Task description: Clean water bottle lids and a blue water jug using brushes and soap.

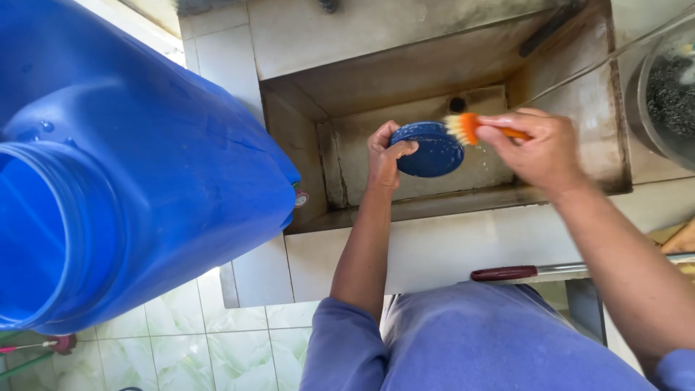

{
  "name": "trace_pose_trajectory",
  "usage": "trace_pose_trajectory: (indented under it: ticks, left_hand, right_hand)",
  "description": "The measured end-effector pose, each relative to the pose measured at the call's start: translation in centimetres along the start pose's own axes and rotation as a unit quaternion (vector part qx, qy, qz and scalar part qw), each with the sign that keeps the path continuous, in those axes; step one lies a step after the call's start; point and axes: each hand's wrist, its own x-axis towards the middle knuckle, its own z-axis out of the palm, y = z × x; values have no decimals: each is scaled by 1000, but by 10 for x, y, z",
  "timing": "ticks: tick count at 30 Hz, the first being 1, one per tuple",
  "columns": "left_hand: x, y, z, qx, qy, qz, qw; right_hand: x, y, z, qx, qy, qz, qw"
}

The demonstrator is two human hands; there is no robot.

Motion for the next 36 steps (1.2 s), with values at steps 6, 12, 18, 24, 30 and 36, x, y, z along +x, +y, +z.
trace_pose_trajectory:
  ticks: [6,12,18,24,30,36]
  left_hand:
    - [4,-25,7,-98,-21,-39,994]
    - [18,-25,-14,-217,70,-82,970]
    - [28,-38,14,-222,98,-166,956]
    - [50,-16,38,-289,151,-226,918]
    - [73,-17,50,-365,153,-219,892]
    - [58,-43,60,-363,180,-282,869]
  right_hand:
    - [7,-32,10,113,-8,-70,991]
    - [-21,4,-4,33,9,10,999]
    - [3,-24,20,15,96,-41,994]
    - [-24,-27,41,-10,54,-44,998]
    - [5,-32,33,-29,120,-72,990]
    - [-16,-23,33,-25,155,-31,987]
